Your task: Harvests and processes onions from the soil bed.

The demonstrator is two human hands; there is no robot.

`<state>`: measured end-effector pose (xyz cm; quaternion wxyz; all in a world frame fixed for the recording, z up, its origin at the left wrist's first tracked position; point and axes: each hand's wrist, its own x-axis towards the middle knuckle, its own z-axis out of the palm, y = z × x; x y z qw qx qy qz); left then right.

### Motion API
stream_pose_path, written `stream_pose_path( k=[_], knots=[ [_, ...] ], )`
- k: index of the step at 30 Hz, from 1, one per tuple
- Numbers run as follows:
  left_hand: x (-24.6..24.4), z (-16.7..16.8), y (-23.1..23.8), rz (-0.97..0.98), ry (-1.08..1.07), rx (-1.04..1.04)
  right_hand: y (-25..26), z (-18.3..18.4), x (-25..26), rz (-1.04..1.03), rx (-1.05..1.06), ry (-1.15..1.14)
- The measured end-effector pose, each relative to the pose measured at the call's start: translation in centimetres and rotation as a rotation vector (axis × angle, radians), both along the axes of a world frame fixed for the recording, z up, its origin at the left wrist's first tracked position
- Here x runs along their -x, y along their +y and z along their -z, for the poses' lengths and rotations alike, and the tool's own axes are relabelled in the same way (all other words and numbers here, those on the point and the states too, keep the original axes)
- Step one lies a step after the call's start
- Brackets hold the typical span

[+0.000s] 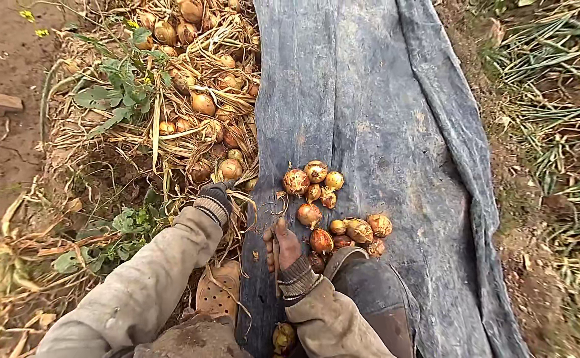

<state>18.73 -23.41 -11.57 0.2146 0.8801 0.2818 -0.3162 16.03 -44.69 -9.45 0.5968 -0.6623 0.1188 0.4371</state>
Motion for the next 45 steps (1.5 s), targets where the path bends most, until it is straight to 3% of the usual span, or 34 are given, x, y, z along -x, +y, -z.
stream_pose_path(
  k=[2,4,6,10,11,15,18,20,24,25,29,31,33,35,37,38,40,41,43,45],
  knots=[
    [3.1,3.0,0.4,-0.514,-0.41,0.154,0.1,0.1,-0.2,-0.042,0.028,-0.018],
    [5.3,2.4,0.2,-0.875,-0.663,0.377,0.3,0.2,-0.2,-0.129,0.072,-0.07],
    [8.1,0.6,0.4,-0.834,-0.816,0.512,0.4,0.2,0.0,-0.266,0.106,-0.148],
    [12.0,-0.8,-1.1,-0.51,-1.286,0.678,0.3,-1.6,0.3,-0.431,0.002,-0.323],
    [13.4,-1.6,-0.8,-0.381,-1.299,0.715,0.3,-2.4,0.6,-0.438,-0.051,-0.382],
    [16.5,-4.0,-0.2,-0.019,-1.2,0.845,0.3,-4.7,1.6,-0.469,-0.172,-0.653],
    [17.0,-5.7,1.0,0.154,-1.103,0.792,0.4,-4.7,2.1,-0.422,-0.239,-0.637],
    [16.8,-6.8,1.3,0.145,-1.063,0.83,0.5,-4.1,2.3,-0.364,-0.29,-0.6],
    [16.7,-6.4,0.3,-0.141,-1.038,0.913,0.8,-3.4,2.8,-0.255,-0.291,-0.504],
    [16.3,-6.0,-0.1,-0.168,-1.091,0.849,0.9,-3.3,2.8,-0.237,-0.294,-0.478],
    [15.1,-4.5,2.9,0.296,-1.265,0.309,1.0,-2.7,2.8,-0.22,-0.262,-0.329],
    [14.1,-4.4,4.1,0.379,-1.241,0.093,1.2,-2.2,2.7,-0.196,-0.244,-0.265],
    [12.8,-4.4,4.2,0.282,-1.197,-0.036,1.2,-2.1,2.7,-0.061,-0.338,-0.224],
    [10.8,-4.3,4.4,0.015,-1.091,-0.098,0.8,-2.2,2.4,0.061,-0.393,-0.199],
    [8.7,-4.3,4.8,-0.238,-0.984,-0.041,0.4,-1.7,1.8,-0.008,-0.234,-0.18],
    [8.0,-4.7,4.8,-0.201,-0.954,0.009,0.3,-0.9,1.3,-0.155,-0.101,-0.158],
    [7.3,-6.4,3.1,0.1,-0.811,0.172,0.3,0.7,0.6,-0.439,0.055,-0.095],
    [6.8,-7.3,1.6,0.283,-0.668,0.223,0.3,1.1,0.5,-0.444,0.073,-0.081],
    [5.1,-7.5,-1.4,0.613,-0.401,0.236,0.2,0.9,0.2,-0.128,0.023,-0.044],
    [2.6,-6.4,-2.9,0.726,-0.423,0.21,-0.3,0.0,-0.6,0.238,-0.111,0.037]
  ],
)
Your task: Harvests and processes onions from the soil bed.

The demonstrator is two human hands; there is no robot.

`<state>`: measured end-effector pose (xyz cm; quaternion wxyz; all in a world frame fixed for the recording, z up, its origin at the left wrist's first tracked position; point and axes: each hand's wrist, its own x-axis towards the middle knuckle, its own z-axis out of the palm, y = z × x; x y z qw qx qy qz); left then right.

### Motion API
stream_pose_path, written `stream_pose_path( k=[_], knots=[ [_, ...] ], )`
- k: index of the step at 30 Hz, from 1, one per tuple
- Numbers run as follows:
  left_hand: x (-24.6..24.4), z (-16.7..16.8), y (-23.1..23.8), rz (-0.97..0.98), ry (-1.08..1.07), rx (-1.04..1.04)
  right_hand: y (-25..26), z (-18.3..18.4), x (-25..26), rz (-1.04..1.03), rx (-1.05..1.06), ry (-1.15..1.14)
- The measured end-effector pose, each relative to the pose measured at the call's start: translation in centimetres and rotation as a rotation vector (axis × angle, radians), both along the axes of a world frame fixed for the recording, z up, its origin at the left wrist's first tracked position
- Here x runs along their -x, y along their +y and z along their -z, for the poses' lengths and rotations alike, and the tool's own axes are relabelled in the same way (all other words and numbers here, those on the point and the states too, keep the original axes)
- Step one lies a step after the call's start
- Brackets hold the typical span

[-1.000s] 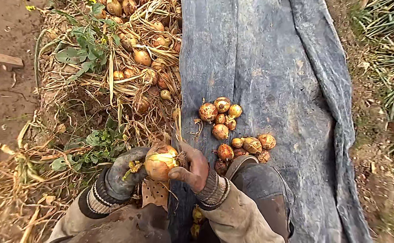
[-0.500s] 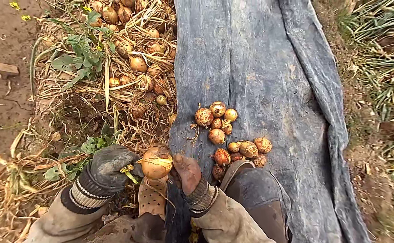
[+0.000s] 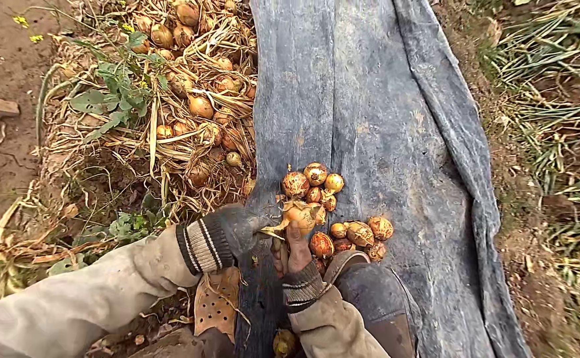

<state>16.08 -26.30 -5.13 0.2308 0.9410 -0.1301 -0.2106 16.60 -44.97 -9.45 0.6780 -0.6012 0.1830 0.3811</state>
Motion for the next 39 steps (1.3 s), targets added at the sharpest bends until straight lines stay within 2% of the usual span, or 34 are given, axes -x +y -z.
stream_pose_path(
  k=[1,3,5,7,10,14,16,19,23,24,26,28,30,34,37,39],
  knots=[
    [-1.7,0.8,0.4,-0.021,-0.101,-0.022,-0.3,-0.5,-0.3,0.091,-0.052,-0.027],
    [-5.6,3.0,2.4,-0.151,-0.172,-0.159,-1.3,-1.1,-0.6,0.229,-0.111,-0.223],
    [-8.3,5.5,4.9,-0.22,-0.111,-0.315,-2.9,-1.2,-2.0,0.332,-0.125,-0.389],
    [-9.7,8.0,6.3,-0.135,-0.04,-0.338,-3.6,-0.8,-3.3,0.379,-0.098,-0.365],
    [-10.1,11.4,5.3,-0.035,0.046,-0.401,-2.2,-0.3,-3.0,0.305,0.013,-0.13],
    [-9.6,12.4,5.5,0.026,-0.003,-0.413,-1.2,-0.3,-1.2,0.103,0.078,-0.132],
    [-7.3,12.0,6.6,0.042,-0.123,-0.351,-1.0,-0.6,-1.2,0.088,0.103,-0.119],
    [-1.7,10.2,8.4,-0.168,-0.358,-0.104,-1.1,-0.2,-1.4,-0.02,0.186,-0.123],
    [7.8,7.8,7.9,-0.651,-0.575,0.566,-1.0,0.3,-0.6,-0.44,0.257,-0.229],
    [9.6,7.2,7.1,-0.719,-0.604,0.708,-0.7,-0.1,-0.1,-0.544,0.222,-0.265],
    [12.5,5.1,5.0,-0.774,-0.607,0.856,0.1,-1.3,1.0,-0.689,0.112,-0.361],
    [14.2,3.0,2.9,-0.724,-0.598,0.881,0.6,-2.7,2.2,-0.707,-0.034,-0.486],
    [15.0,0.5,1.4,-0.652,-0.56,0.837,0.6,-3.9,3.3,-0.628,-0.14,-0.595],
    [15.2,-1.3,2.6,-0.464,-0.532,0.757,0.4,-4.7,4.1,-0.525,-0.208,-0.685],
    [14.4,-1.8,5.0,-0.248,-0.61,0.571,0.5,-4.8,4.4,-0.539,-0.142,-0.718],
    [13.7,-2.3,6.3,-0.142,-0.735,0.35,0.6,-4.8,4.2,-0.544,-0.11,-0.713]
  ],
)
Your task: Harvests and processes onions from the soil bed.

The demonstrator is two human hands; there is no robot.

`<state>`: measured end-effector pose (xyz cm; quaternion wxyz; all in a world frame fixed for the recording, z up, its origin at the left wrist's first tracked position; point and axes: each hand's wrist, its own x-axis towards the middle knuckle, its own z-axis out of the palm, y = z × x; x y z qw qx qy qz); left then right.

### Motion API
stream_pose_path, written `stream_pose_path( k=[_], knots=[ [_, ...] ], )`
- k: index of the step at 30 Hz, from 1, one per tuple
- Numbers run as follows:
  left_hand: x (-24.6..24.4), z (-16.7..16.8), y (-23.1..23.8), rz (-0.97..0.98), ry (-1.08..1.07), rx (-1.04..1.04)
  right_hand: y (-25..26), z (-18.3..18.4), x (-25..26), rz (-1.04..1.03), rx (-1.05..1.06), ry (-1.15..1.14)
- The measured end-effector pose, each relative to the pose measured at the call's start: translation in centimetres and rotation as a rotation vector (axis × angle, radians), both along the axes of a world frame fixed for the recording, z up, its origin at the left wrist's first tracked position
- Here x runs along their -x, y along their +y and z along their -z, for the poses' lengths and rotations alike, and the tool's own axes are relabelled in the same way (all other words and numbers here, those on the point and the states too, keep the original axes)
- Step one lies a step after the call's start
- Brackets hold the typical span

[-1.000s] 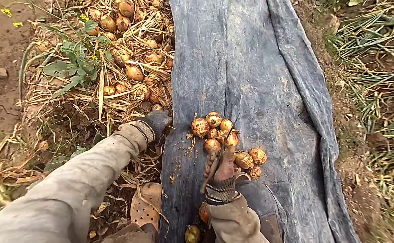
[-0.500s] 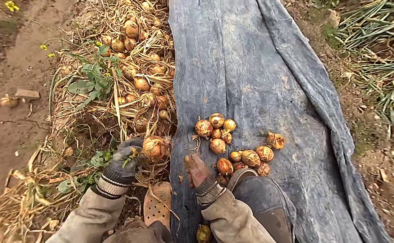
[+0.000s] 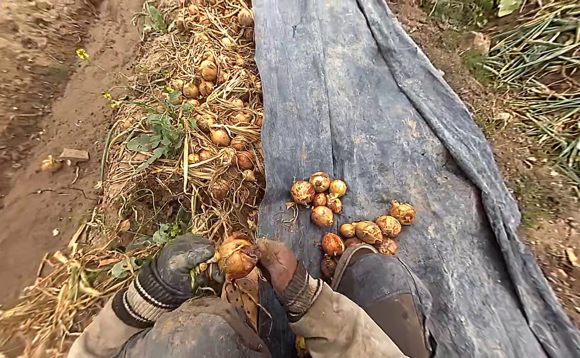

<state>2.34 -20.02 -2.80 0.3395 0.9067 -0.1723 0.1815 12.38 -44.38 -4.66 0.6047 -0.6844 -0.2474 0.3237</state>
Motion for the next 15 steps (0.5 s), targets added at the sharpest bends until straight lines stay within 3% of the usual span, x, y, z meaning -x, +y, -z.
stream_pose_path(
  k=[4,10,13,15],
  knots=[
    [-1.3,-0.5,1.2,-0.106,-0.037,-0.284,0.2,0.9,-0.4,0.024,0.06,0.074],
    [-4.6,1.0,0.3,-0.151,0.039,-0.322,-0.3,2.0,-1.1,0.173,0.059,0.206],
    [-6.3,0.2,1.0,-0.449,0.277,-0.202,-1.2,1.9,-0.9,0.323,0.043,0.252],
    [-8.2,1.0,2.2,-0.687,0.356,-0.051,-1.6,2.6,-1.6,0.304,0.152,0.253]
  ],
)
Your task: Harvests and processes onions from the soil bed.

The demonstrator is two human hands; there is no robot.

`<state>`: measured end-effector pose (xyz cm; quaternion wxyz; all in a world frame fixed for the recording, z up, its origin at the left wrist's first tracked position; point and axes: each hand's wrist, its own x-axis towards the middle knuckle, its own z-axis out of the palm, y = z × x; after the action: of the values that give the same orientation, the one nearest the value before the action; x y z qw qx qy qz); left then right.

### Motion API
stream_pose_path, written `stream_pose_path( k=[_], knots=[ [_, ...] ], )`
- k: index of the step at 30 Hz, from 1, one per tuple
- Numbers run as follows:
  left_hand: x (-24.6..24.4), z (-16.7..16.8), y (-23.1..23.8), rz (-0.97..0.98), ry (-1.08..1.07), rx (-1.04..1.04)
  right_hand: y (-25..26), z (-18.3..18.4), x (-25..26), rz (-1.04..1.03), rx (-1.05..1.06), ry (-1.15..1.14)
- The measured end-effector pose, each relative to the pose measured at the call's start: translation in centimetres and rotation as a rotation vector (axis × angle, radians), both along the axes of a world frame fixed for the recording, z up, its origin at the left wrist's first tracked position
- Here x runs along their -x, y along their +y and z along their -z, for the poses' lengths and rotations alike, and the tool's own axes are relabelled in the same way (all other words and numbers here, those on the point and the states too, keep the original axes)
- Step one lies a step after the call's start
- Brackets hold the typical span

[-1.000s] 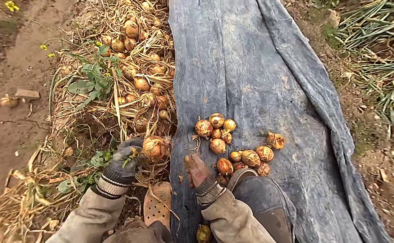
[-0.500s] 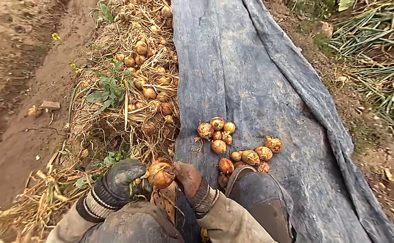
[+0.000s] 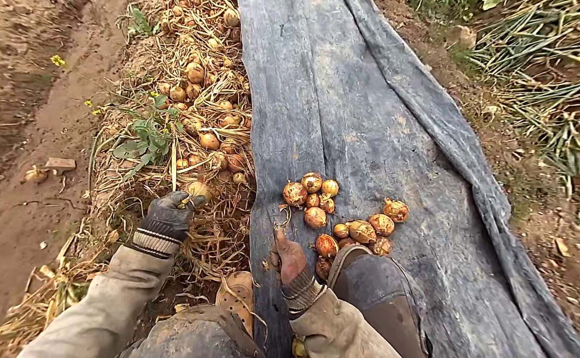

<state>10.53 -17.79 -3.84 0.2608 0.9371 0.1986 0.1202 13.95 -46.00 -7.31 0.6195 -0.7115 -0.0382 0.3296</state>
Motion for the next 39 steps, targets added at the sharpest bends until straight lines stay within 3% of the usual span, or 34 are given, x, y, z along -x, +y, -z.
stream_pose_path(
  k=[2,4,6,8,10,12,14,17,20,27,31,35,37,39],
  knots=[
    [-1.6,-0.1,-0.6,0.049,0.027,0.071,0.1,1.2,-1.2,-0.262,0.21,0.069],
    [-2.5,-1.0,-3.2,0.348,0.228,0.094,0.8,2.5,-1.7,-0.39,0.305,0.17],
    [-4.2,-2.1,-6.8,0.667,0.526,-0.002,0.9,2.8,-2.1,-0.193,0.247,0.205],
    [-6.7,-2.0,-9.7,0.785,0.646,-0.035,0.3,2.4,-3.0,0.204,0.038,0.317],
    [-10.3,0.8,-9.8,0.696,0.531,-0.093,-0.7,1.6,-3.8,0.357,-0.112,0.362],
    [-14.2,3.7,-8.6,0.494,0.46,-0.164,-1.5,0.7,-4.1,0.461,-0.204,0.254],
    [-17.2,5.8,-6.7,0.233,0.568,-0.195,-2.6,0.3,-5.1,0.56,-0.267,0.137],
    [-18.4,9.6,-4.3,-0.018,0.741,-0.153,-3.5,1.1,-6.1,0.605,-0.194,0.213],
    [-18.2,11.5,-3.8,-0.159,0.731,-0.123,-2.1,1.4,-5.7,0.477,-0.069,0.336],
    [-15.7,10.8,-3.5,-0.329,0.682,-0.021,-1.0,0.9,-3.8,0.25,0.04,0.3],
    [-9.3,8.2,-2.2,-0.34,0.424,0.204,-1.1,0.5,-4.1,0.109,0.175,0.268],
    [-2.5,4.6,-5.0,-0.464,0.154,0.494,0.1,0.4,-3.0,-0.152,0.273,0.23],
    [0.8,2.4,-7.1,-0.431,0.06,0.607,0.6,-0.2,-2.0,-0.278,0.255,0.166],
    [3.9,1.1,-8.4,-0.249,0.018,0.6,0.9,-1.1,-1.0,-0.332,0.16,0.065]
  ],
)
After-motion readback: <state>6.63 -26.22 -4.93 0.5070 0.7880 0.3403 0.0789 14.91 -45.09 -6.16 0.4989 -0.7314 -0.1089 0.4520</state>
